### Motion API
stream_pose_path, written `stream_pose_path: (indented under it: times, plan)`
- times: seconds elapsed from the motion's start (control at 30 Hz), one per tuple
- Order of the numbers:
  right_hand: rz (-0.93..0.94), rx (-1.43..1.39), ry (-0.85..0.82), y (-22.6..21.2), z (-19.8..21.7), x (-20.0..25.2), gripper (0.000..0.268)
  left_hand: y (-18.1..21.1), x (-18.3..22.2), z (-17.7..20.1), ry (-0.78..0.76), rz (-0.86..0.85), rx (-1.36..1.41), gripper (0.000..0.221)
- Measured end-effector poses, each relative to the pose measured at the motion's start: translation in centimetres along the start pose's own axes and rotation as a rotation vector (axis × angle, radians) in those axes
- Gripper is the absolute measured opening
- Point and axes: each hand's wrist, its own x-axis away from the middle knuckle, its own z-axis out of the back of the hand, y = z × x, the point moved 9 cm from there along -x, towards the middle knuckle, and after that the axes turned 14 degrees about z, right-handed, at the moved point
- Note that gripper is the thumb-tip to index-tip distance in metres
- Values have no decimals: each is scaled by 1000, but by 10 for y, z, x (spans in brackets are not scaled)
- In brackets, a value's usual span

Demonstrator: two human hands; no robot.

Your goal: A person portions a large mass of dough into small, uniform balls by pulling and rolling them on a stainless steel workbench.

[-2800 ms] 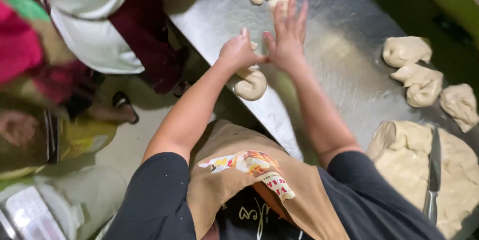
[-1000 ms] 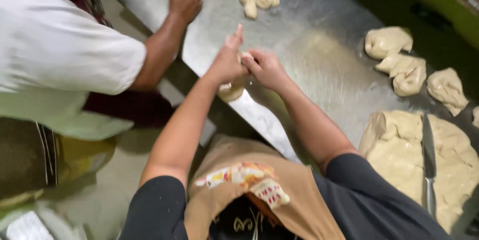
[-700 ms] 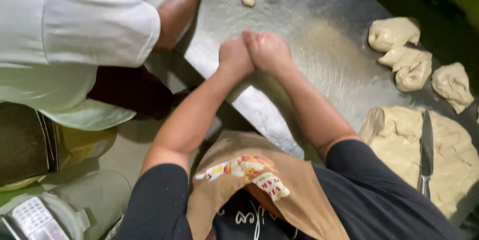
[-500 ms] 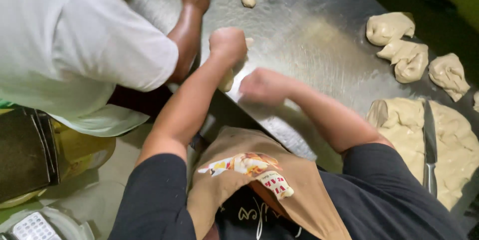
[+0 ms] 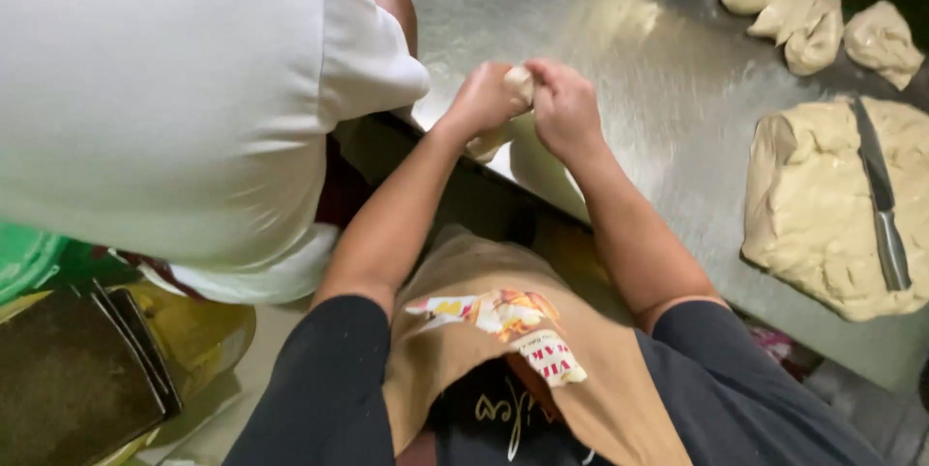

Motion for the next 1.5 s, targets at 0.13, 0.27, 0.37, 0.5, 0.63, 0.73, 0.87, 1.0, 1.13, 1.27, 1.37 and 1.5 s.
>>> stream_pose_path:
  times: [0.13, 0.27, 0.37, 0.5, 0.63, 0.73, 0.87, 1.0, 1.13, 1.27, 1.37, 1.5]
  plan:
    - [-259, 165, -266, 1, 1, -25, 65, 41, 1, -23, 194, -102, -462, 24]
    - [-344, -2, -565, 27, -22, -13, 68, 40, -12, 1, 177, 92, -675, 27]
    - [144, -227, -526, -74, 5, -12, 52, 15, -25, 17, 188, 233, -710, 28]
    - [607, -6, 550, -12, 79, -35, 49, 37, 11, 39, 170, 453, -488, 95]
    - [-19, -325, -514, 107, -39, -35, 51, 59, 29, 18, 116, 289, -314, 88]
    - [-201, -753, -436, 55, -34, -11, 37, 53, 40, 14, 44, 295, 4, 87]
    - [131, -458, -190, 49, -8, -34, 33, 2, 5, -14, 110, 199, 305, 67]
    - [-28, -75, -634, 55, -26, -32, 75, 19, -13, -31, 312, 286, -380, 31]
    - [-17, 71, -765, 32, 0, -25, 77, 22, -28, -23, 305, 351, -728, 39]
    - [266, -484, -408, -51, 36, -17, 30, 17, -26, 13, 220, 344, -778, 43]
    - [395, -207, 73, -6, 58, -57, 37, 61, 31, 51, 118, 360, -510, 71]
    - [150, -163, -396, 59, -38, -28, 27, 44, 23, 20, -19, 35, -255, 108]
